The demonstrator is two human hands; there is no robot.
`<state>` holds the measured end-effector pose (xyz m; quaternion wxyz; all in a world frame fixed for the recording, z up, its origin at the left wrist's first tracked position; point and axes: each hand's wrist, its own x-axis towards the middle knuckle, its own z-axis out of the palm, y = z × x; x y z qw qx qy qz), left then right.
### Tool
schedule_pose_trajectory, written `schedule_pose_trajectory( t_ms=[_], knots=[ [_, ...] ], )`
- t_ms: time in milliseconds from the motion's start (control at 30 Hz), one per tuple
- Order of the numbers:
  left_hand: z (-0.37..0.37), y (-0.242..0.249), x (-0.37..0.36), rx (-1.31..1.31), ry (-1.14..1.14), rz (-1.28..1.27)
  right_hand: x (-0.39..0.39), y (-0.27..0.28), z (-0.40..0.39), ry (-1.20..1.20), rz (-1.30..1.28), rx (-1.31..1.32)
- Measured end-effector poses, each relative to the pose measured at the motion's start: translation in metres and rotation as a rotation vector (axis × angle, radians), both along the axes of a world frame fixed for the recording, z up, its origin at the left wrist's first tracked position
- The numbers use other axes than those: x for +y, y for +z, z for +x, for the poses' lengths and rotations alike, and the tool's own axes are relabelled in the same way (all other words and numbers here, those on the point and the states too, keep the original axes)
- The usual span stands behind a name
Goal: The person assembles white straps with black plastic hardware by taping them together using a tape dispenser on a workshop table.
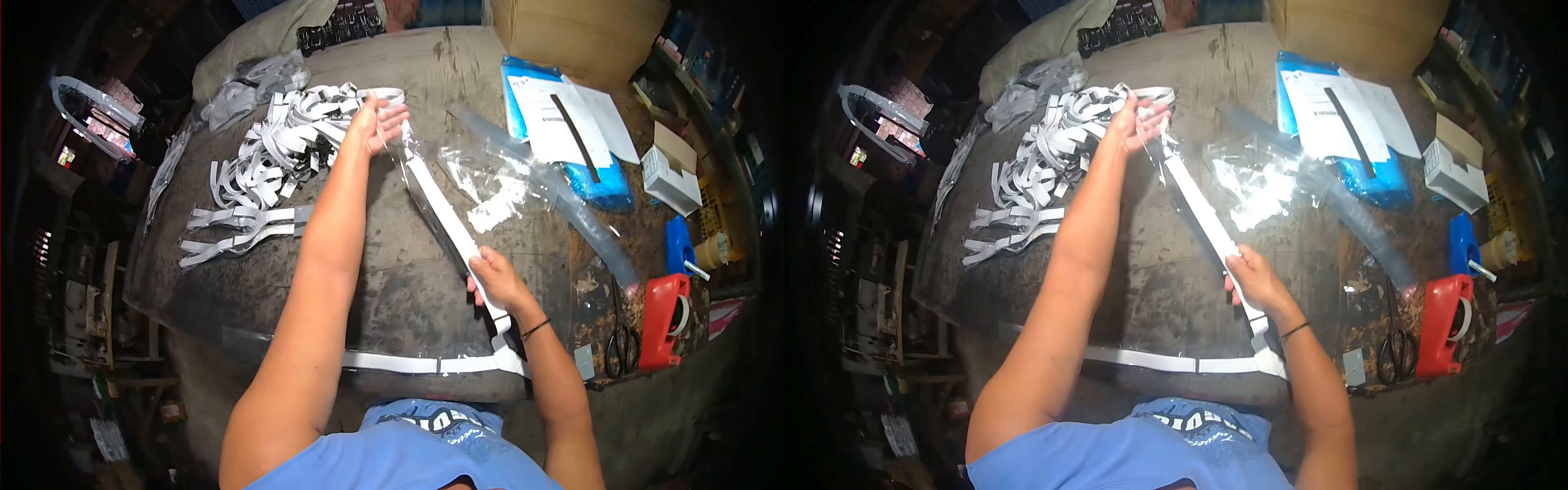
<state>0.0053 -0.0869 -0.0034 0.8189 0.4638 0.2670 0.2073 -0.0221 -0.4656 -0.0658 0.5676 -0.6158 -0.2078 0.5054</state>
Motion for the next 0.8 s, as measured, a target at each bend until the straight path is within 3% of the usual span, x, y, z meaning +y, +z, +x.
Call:
schedule_pose_trajectory(
  t_ms=[67,133,200,300,400,467,600,667,700,800],
  knots=[
    [-0.01,-0.016,0.003,0.331,0.245,0.197,0.006,-0.005,0.003,0.0,-0.025,0.008],
    [-0.036,-0.075,0.0,0.288,0.289,0.179,0.013,-0.008,0.007,-0.007,-0.029,0.048],
    [-0.073,-0.079,-0.092,0.209,0.478,0.118,0.016,-0.008,0.007,-0.012,-0.02,0.041],
    [-0.127,-0.088,-0.181,0.234,0.241,-0.079,0.016,-0.001,0.01,0.01,-0.015,0.04],
    [-0.137,-0.053,-0.227,0.235,-0.185,-0.308,0.02,-0.005,0.013,0.032,0.043,0.06],
    [-0.128,-0.07,-0.231,0.02,-0.362,-0.382,0.021,0.002,0.013,0.03,0.116,0.142],
    [-0.111,-0.08,-0.232,-0.047,-0.278,-0.404,0.001,0.024,0.001,-0.039,-0.021,0.002],
    [-0.112,-0.071,-0.237,0.031,-0.115,-0.338,-0.017,0.017,-0.006,-0.07,-0.046,-0.085],
    [-0.111,-0.079,-0.229,0.028,-0.125,-0.316,-0.032,0.008,-0.007,-0.037,-0.095,-0.306],
    [-0.112,-0.077,-0.23,0.092,-0.091,-0.227,-0.06,0.006,-0.024,0.003,-0.216,-0.437]
  ],
)
